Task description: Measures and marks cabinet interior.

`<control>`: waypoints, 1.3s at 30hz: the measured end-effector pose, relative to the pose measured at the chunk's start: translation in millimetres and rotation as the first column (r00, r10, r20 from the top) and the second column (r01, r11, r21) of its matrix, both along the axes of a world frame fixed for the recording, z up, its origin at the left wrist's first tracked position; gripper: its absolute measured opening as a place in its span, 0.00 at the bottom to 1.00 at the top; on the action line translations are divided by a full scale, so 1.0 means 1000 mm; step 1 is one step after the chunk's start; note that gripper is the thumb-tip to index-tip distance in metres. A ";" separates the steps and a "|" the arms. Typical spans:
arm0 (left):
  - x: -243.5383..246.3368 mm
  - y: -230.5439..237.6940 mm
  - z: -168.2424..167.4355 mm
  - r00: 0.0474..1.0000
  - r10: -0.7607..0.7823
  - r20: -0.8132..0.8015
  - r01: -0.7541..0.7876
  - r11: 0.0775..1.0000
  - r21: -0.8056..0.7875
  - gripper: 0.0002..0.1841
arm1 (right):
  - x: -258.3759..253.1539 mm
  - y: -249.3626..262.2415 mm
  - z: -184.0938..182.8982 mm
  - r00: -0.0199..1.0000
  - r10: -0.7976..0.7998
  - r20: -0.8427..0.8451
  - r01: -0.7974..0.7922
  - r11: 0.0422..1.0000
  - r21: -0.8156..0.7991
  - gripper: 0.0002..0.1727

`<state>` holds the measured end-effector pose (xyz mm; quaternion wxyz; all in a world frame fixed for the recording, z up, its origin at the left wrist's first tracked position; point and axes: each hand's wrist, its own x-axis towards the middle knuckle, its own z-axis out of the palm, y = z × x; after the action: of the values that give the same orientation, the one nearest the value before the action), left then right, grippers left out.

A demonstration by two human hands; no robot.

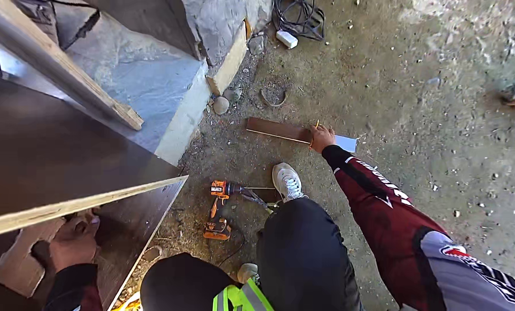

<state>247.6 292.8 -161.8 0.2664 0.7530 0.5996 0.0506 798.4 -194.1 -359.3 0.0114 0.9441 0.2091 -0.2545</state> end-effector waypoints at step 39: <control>-0.120 -0.171 0.059 0.864 -0.480 -0.154 0.502 0.848 0.171 0.47 | -0.309 0.234 0.347 0.141 0.989 0.052 -0.958 0.123 0.259 0.34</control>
<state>127.3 121.8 -102.3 0.1593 0.9063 0.3916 0.0028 489.6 39.8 -12.5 0.0516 0.5527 0.8019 -0.2208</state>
